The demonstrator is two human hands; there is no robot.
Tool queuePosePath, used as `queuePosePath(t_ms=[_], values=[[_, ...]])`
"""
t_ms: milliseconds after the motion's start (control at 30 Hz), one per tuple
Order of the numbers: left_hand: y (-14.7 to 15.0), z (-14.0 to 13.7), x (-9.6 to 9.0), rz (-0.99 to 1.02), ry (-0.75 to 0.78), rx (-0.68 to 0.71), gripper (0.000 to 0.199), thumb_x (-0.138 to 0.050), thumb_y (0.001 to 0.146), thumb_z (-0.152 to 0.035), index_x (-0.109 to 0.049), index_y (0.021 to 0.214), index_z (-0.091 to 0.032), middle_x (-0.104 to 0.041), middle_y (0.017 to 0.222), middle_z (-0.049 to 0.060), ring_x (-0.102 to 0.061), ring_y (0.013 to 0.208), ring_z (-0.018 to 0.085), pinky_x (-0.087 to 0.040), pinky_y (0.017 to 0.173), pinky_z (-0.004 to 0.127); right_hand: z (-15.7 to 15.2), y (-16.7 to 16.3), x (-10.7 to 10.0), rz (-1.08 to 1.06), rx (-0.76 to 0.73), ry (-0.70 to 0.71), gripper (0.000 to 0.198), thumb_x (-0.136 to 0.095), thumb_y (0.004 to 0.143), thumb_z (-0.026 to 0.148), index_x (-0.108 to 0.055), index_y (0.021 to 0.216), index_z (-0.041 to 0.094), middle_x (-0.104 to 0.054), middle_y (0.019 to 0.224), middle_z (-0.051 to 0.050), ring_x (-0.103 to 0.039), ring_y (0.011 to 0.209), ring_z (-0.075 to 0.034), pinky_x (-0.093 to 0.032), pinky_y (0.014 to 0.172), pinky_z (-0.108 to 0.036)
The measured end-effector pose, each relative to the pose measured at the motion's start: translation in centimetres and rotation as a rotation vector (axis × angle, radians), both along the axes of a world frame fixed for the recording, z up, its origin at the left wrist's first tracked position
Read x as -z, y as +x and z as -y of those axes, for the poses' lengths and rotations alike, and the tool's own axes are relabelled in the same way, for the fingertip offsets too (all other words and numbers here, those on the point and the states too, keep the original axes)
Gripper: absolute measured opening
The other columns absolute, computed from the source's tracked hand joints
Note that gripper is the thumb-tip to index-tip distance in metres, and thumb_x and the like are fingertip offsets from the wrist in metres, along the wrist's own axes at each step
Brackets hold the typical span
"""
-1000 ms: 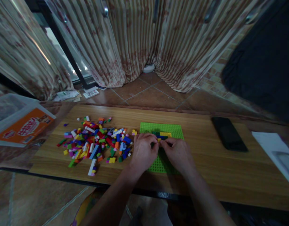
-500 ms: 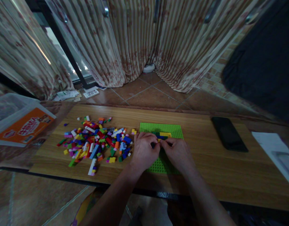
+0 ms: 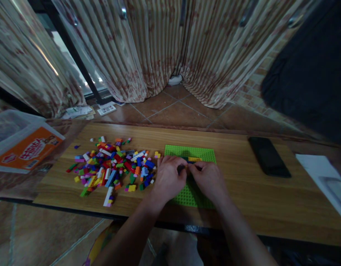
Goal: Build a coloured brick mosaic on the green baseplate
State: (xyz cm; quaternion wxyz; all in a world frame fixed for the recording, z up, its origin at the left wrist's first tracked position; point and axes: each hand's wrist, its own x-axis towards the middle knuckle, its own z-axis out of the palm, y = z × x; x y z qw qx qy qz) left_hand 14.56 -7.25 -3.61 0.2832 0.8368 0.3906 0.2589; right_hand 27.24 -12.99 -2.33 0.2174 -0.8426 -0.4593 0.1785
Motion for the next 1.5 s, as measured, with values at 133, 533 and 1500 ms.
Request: queuePosePath(t_ms=[133, 533, 1500], values=[[-0.6, -0.3, -0.4, -0.033, -0.003, 0.078, 0.029, -0.065, 0.069, -0.01, -0.067, 0.095, -0.023, -0.071, 0.097, 0.002, -0.059, 0.101, 0.025, -0.043, 0.093, 0.044, -0.1, 0.0, 0.0, 0.014, 0.013, 0.008, 0.032, -0.053, 0.087, 0.036, -0.075, 0.071, 0.02, -0.067, 0.059, -0.005, -0.056, 0.052, -0.016, -0.032, 0.053, -0.027], [-1.0, -0.5, 0.2, -0.083, 0.045, 0.153, 0.031, -0.067, 0.075, -0.013, -0.064, 0.104, -0.025, -0.069, 0.105, 0.002, -0.056, 0.107, 0.025, -0.039, 0.099, 0.045, -0.1, 0.2, 0.4, 0.042, -0.011, 0.03, 0.034, -0.051, 0.088, 0.037, -0.074, 0.068, 0.02, -0.067, 0.058, -0.005, -0.056, 0.052, -0.015, -0.033, 0.053, -0.027], [-0.2, 0.5, 0.4, -0.013, 0.073, 0.001, 0.009, -0.062, 0.085, -0.021, -0.07, 0.088, -0.023, -0.069, 0.093, 0.002, -0.058, 0.096, 0.022, -0.042, 0.093, 0.04, 0.6, 2.4, -1.0, -0.122, 0.213, 0.247, 0.034, -0.054, 0.083, 0.04, -0.073, 0.069, 0.015, -0.064, 0.055, -0.003, -0.057, 0.053, -0.017, -0.035, 0.053, -0.028]])
